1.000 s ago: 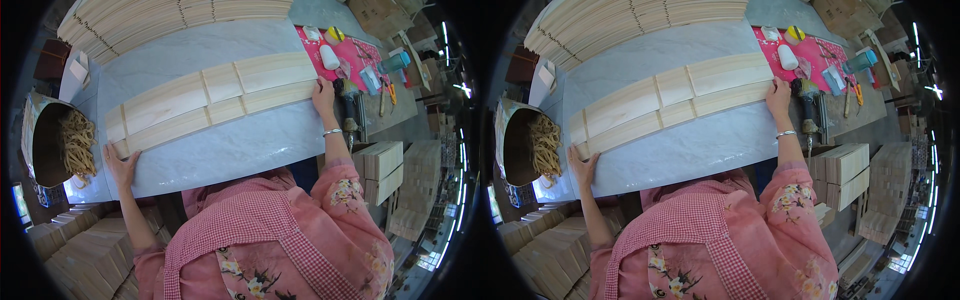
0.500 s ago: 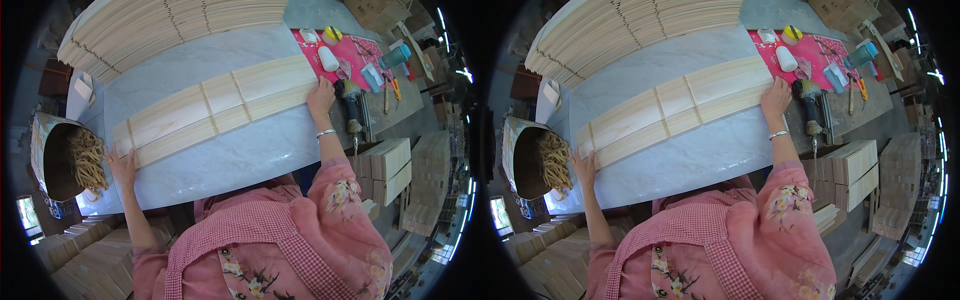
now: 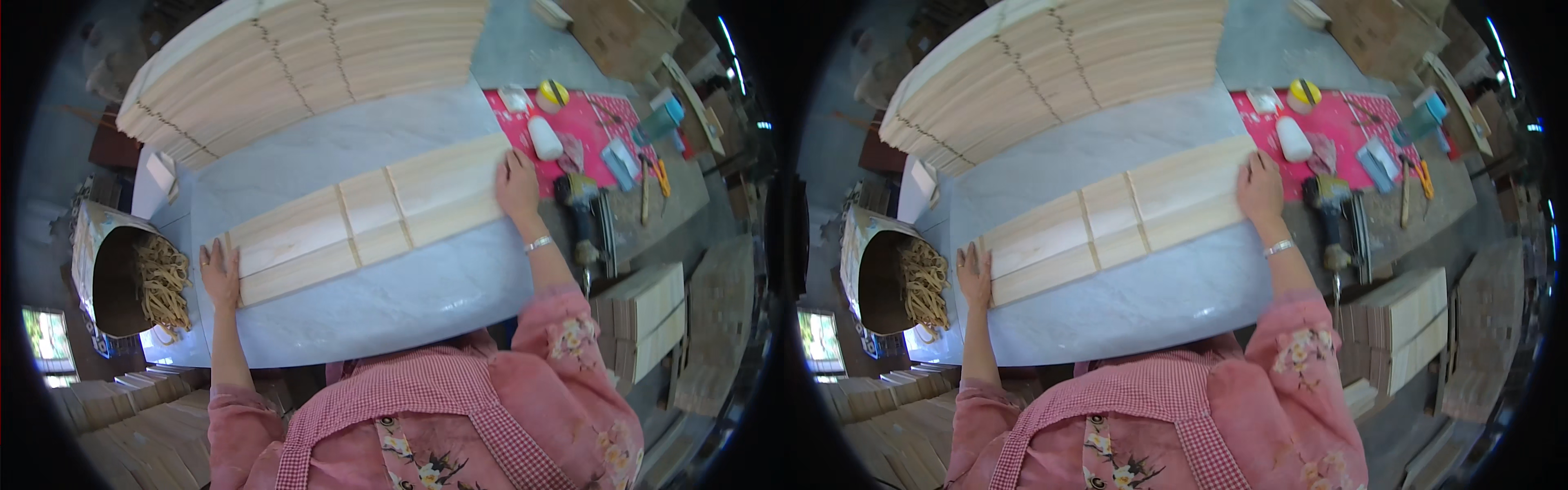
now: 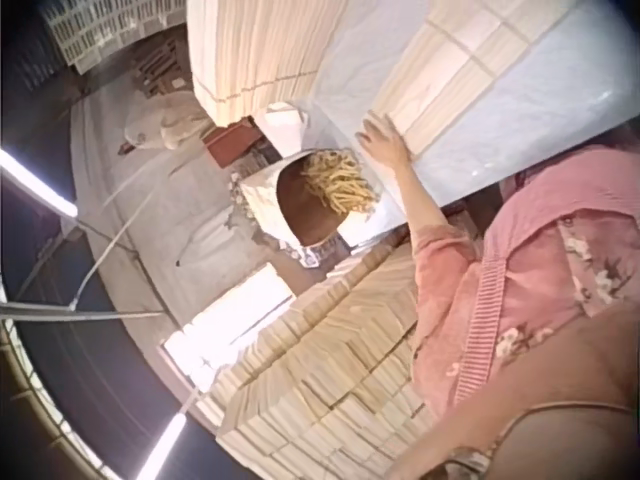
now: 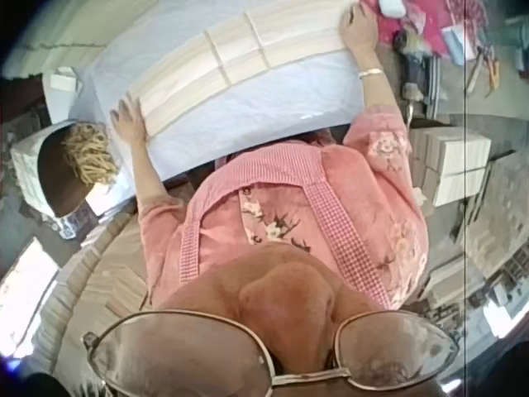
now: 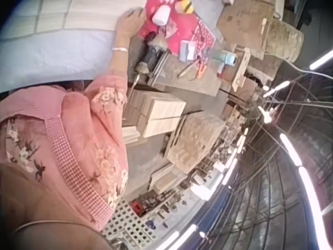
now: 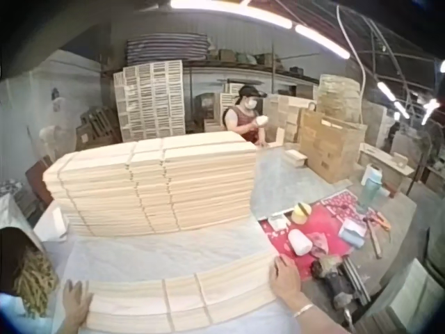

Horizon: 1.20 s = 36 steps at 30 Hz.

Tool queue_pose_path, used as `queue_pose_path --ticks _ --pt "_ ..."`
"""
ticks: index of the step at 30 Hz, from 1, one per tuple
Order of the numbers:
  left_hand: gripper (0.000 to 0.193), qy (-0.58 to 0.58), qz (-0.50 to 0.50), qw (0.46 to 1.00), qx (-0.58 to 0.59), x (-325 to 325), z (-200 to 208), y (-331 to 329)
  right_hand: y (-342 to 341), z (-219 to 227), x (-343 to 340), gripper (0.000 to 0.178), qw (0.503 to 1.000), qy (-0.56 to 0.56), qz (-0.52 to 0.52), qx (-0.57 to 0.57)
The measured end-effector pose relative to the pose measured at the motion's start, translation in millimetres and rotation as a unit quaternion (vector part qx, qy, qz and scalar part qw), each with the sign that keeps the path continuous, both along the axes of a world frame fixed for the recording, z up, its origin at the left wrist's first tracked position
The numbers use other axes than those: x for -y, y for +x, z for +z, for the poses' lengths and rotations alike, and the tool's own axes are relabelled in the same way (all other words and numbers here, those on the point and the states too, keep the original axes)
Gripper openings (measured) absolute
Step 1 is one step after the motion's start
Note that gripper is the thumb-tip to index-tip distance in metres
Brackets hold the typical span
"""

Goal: Assembling small wooden rectangular frames or boxes using a pneumatic stapler and wood glue.

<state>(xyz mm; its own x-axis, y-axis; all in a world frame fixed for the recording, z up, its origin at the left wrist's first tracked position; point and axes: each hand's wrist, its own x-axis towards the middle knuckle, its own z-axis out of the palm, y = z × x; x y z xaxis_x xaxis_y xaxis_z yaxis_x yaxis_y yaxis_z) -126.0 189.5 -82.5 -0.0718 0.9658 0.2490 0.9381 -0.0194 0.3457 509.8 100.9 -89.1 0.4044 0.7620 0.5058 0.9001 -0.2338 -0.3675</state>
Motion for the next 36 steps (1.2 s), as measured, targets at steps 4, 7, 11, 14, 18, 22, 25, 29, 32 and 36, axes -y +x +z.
queue_pose_path --ticks 4,7,11,14,18,22,25,29,32,36 --pt "0.061 0.0 0.01 0.999 0.032 -2 7 17 -5 7 10 0.03 1.0 0.009 -0.013 -0.013" --pt "0.06 0.011 0.019 0.999 0.041 -2 14 26 6 4 9 0.03 1.0 -0.002 -0.016 -0.013" --pt "0.058 0.027 0.011 0.999 0.02 -11 15 30 23 53 -43 0.04 0.998 0.018 0.038 0.055" --pt "0.055 0.064 0.012 0.995 -0.082 -7 7 27 36 140 -127 0.042 0.978 0.196 0.077 0.011" --pt "0.051 0.084 -0.004 0.995 -0.055 -10 2 26 71 257 -215 0.045 0.996 0.092 -0.019 0.014" --pt "0.048 0.096 0.004 0.994 -0.047 -11 1 23 68 288 -254 0.044 0.997 0.011 -0.07 0.022" --pt "0.046 0.103 0.014 0.993 -0.048 -7 1 21 70 289 -265 0.043 0.993 -0.018 -0.1 0.051" --pt "0.044 0.12 -0.001 0.991 -0.058 -6 4 22 56 301 -259 0.042 0.997 0.001 -0.073 0.03" --pt "0.043 0.166 -0.008 0.983 -0.072 -10 4 25 77 303 -250 0.035 0.994 0.033 -0.1 0.023" --pt "0.042 0.194 -0.057 0.957 0.207 -55 34 56 42 302 -198 0.033 0.93 0.19 0.004 -0.314"
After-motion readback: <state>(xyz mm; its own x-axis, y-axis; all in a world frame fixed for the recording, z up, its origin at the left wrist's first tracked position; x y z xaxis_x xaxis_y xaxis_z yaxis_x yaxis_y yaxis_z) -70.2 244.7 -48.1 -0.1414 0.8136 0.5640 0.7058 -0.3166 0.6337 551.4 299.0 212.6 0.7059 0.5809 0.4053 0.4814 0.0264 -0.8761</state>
